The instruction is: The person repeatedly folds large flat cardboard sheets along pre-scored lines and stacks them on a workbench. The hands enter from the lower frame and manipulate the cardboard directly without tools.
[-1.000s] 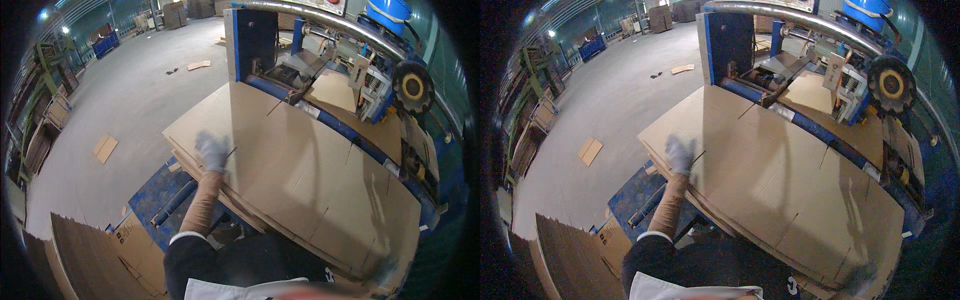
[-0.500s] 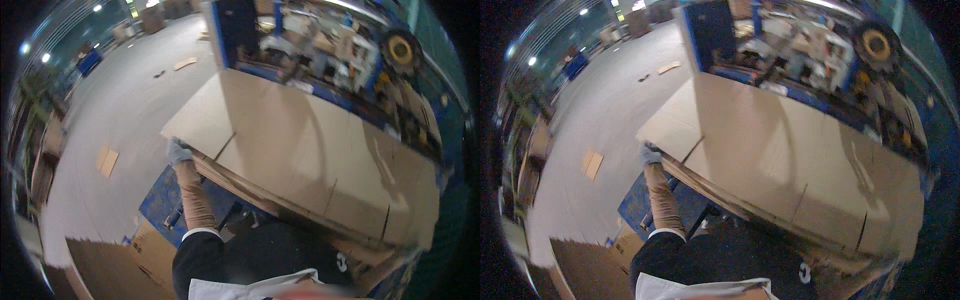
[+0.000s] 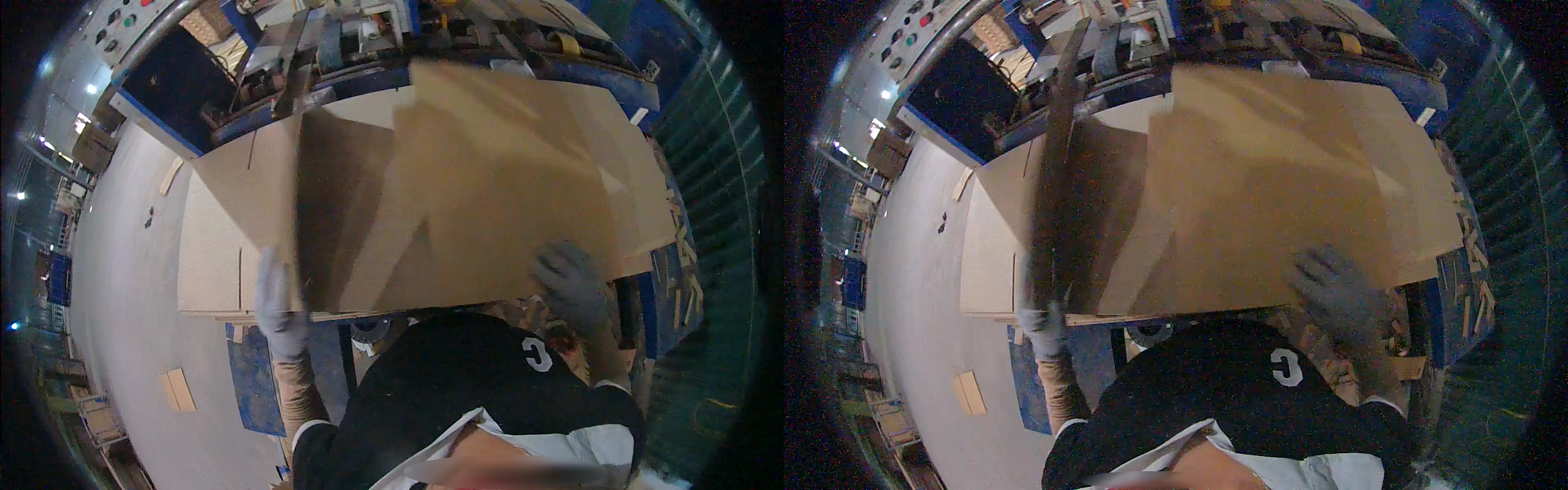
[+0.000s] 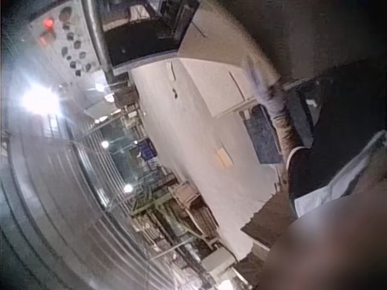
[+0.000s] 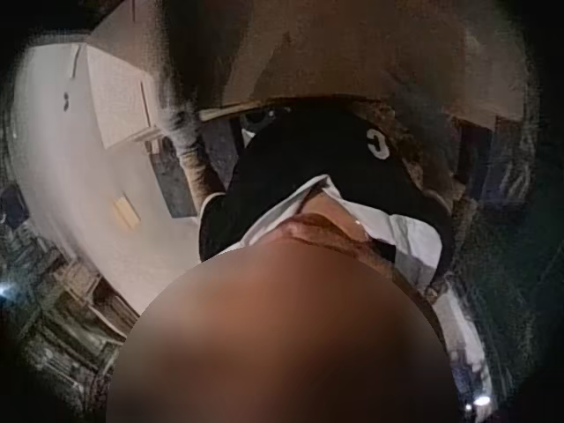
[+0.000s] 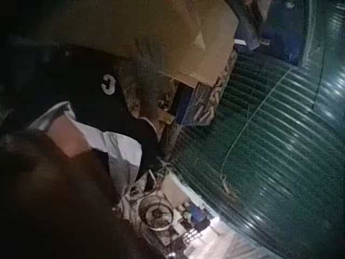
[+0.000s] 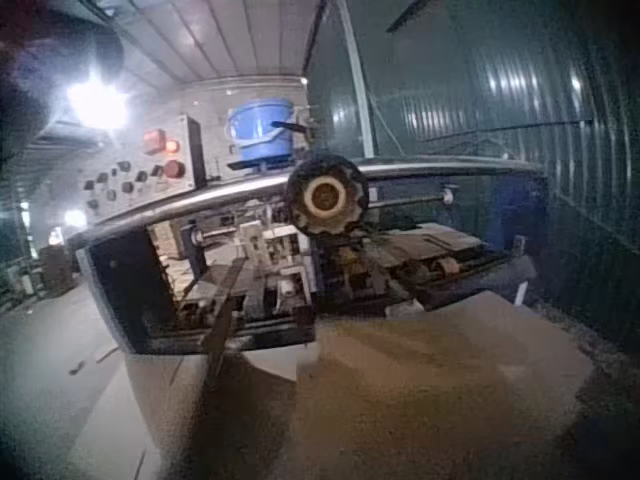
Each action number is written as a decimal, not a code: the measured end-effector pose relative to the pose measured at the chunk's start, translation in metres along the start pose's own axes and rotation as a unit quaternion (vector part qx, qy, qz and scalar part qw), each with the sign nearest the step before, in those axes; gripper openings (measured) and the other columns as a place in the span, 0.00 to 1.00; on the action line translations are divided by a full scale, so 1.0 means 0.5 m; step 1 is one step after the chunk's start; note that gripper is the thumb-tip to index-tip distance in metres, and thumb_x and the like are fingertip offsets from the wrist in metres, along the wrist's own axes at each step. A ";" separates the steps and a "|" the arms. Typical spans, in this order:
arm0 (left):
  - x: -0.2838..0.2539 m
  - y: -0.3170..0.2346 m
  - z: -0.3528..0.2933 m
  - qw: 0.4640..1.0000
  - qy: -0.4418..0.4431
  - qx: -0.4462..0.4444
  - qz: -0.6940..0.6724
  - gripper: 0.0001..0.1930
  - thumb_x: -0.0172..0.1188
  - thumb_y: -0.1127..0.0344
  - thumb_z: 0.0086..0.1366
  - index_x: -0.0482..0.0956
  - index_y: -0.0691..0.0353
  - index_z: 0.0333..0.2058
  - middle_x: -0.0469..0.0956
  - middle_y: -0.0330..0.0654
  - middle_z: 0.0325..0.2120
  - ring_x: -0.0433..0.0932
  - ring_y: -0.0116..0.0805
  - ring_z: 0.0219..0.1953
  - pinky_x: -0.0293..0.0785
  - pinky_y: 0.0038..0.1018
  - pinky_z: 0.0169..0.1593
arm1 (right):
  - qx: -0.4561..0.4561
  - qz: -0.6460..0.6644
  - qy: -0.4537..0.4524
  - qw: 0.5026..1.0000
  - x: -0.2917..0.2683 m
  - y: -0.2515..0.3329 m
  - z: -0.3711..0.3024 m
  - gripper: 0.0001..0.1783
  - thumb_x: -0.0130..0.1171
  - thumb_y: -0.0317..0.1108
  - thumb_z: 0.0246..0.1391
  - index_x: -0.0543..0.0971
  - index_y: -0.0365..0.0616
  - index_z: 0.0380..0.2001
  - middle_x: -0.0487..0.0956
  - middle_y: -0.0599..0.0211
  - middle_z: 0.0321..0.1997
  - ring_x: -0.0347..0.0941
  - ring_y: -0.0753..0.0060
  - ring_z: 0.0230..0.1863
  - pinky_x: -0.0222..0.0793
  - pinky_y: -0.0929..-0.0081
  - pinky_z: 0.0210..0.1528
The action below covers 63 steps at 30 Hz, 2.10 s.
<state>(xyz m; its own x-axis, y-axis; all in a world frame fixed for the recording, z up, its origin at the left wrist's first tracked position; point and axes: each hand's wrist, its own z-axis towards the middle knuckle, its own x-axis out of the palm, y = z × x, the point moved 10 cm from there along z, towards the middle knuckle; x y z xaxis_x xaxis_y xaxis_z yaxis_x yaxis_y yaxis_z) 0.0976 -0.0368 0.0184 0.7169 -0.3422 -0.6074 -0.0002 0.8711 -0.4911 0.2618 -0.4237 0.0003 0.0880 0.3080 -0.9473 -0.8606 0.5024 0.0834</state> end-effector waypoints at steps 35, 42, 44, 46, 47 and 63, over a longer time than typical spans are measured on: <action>0.411 0.188 0.431 0.940 0.078 -0.096 0.318 0.36 0.58 0.55 0.60 0.58 0.67 0.62 0.67 0.53 0.57 0.64 0.50 0.61 0.55 0.46 0.64 | 0.194 -0.118 -0.008 0.974 0.195 -0.331 0.461 0.31 0.49 0.57 0.56 0.69 0.51 0.58 0.67 0.60 0.63 0.62 0.54 0.63 0.57 0.56 0.63; 0.167 0.225 0.229 0.968 -0.011 -0.204 0.146 0.35 0.61 0.54 0.61 0.63 0.73 0.58 0.67 0.60 0.57 0.65 0.52 0.60 0.61 0.42 0.61 | 0.210 0.067 -0.091 0.971 0.022 -0.326 0.131 0.24 0.57 0.46 0.53 0.75 0.48 0.51 0.76 0.55 0.51 0.72 0.50 0.52 0.68 0.62 0.55; 0.058 0.276 0.101 0.931 -0.001 -0.339 0.138 0.32 0.59 0.53 0.63 0.64 0.72 0.57 0.68 0.57 0.55 0.66 0.48 0.57 0.62 0.43 0.59 | 0.340 -0.003 -0.167 0.926 -0.044 -0.374 -0.047 0.27 0.60 0.44 0.52 0.73 0.44 0.53 0.73 0.53 0.56 0.70 0.50 0.56 0.67 0.64 0.57; -0.033 0.313 0.039 0.908 -0.056 -0.389 0.147 0.29 0.59 0.54 0.62 0.67 0.73 0.52 0.70 0.56 0.49 0.68 0.46 0.51 0.64 0.42 0.54 | 0.431 -0.143 -0.190 0.870 -0.085 -0.401 -0.180 0.29 0.61 0.42 0.51 0.72 0.45 0.55 0.72 0.53 0.58 0.69 0.51 0.58 0.66 0.62 0.58; -0.068 0.336 0.018 0.896 -0.077 -0.411 0.149 0.27 0.59 0.54 0.62 0.69 0.73 0.50 0.71 0.55 0.46 0.68 0.46 0.48 0.65 0.42 0.52 | 0.486 -0.162 -0.177 0.840 -0.082 -0.415 -0.231 0.28 0.61 0.42 0.52 0.72 0.44 0.55 0.72 0.53 0.58 0.69 0.50 0.58 0.67 0.61 0.58; -0.311 0.522 -0.120 0.812 -0.344 -0.461 -0.096 0.24 0.52 0.56 0.60 0.71 0.59 0.54 0.64 0.49 0.59 0.61 0.39 0.60 0.51 0.44 0.63 | 0.548 -0.131 -0.160 0.811 -0.038 -0.446 -0.262 0.25 0.60 0.42 0.52 0.75 0.44 0.53 0.73 0.57 0.59 0.63 0.43 0.63 0.54 0.52 0.67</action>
<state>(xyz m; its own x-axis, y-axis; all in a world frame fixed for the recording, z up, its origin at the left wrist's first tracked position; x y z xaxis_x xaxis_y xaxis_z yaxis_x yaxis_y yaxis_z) -0.0558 0.2226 -0.0528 0.9855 0.1131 -0.1267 -0.1364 0.0827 -0.9872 0.3863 -0.6474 -0.0409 0.4723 0.1802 -0.8628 0.1550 0.9466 0.2826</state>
